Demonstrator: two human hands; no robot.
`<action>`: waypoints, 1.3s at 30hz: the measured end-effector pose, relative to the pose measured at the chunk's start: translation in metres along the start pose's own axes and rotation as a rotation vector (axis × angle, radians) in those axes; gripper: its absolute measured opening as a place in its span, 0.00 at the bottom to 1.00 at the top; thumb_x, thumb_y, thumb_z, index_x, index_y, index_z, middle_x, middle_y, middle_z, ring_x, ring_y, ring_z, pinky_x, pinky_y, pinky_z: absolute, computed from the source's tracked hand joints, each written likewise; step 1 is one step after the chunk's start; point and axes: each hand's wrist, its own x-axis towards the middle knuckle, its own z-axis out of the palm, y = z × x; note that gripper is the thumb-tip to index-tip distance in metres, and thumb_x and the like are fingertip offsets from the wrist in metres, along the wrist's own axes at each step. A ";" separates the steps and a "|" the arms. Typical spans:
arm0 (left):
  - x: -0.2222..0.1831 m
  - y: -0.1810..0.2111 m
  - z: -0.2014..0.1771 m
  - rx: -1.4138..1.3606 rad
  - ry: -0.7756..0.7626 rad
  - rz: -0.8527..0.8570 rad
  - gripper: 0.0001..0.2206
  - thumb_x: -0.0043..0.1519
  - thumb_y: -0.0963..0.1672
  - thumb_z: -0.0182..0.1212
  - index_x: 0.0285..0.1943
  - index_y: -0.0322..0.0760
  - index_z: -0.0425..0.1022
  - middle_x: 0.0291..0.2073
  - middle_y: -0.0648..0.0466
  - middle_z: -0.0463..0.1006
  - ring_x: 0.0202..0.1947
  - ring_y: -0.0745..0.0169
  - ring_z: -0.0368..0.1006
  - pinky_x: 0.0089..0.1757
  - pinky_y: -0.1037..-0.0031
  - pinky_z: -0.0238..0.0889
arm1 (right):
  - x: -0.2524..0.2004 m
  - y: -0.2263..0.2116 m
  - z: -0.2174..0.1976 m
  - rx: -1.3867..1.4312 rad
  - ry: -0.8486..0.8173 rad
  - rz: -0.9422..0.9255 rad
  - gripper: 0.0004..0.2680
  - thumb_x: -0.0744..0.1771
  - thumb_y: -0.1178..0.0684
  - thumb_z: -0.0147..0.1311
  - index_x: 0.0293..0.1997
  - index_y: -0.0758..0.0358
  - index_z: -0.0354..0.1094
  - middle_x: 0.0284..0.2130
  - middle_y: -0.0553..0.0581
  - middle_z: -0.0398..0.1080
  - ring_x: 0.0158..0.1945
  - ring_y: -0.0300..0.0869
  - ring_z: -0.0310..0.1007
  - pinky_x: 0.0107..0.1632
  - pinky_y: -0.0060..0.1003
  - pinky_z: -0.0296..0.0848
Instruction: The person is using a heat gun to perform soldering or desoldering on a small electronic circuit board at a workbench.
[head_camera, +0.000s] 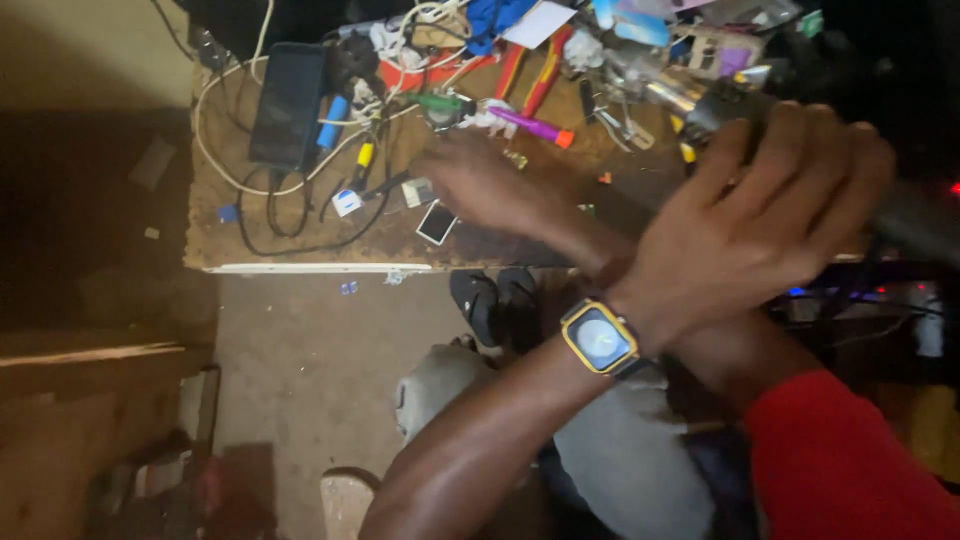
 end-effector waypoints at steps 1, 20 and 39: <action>-0.004 0.001 0.003 -0.034 -0.027 -0.017 0.08 0.76 0.44 0.54 0.58 0.42 0.78 0.52 0.54 0.83 0.56 0.55 0.80 0.57 0.68 0.73 | 0.016 0.007 0.006 -0.049 -0.066 0.070 0.18 0.64 0.67 0.59 0.60 0.60 0.75 0.55 0.63 0.76 0.59 0.56 0.70 0.62 0.54 0.67; 0.000 -0.079 -0.002 -0.137 -0.202 -0.205 0.28 0.64 0.51 0.83 0.65 0.38 0.73 0.47 0.53 0.79 0.49 0.44 0.67 0.50 0.56 0.68 | -0.169 0.005 -0.071 -0.164 0.471 0.444 0.04 0.72 0.59 0.54 0.46 0.63 0.76 0.42 0.60 0.76 0.48 0.56 0.74 0.53 0.50 0.67; -0.020 -0.102 0.006 -0.694 -0.483 -0.497 0.15 0.67 0.50 0.69 0.41 0.37 0.71 0.28 0.52 0.69 0.31 0.56 0.59 0.32 0.65 0.49 | -0.289 0.040 -0.105 0.069 0.287 0.878 0.05 0.68 0.60 0.61 0.46 0.59 0.78 0.38 0.52 0.81 0.37 0.39 0.78 0.42 0.36 0.73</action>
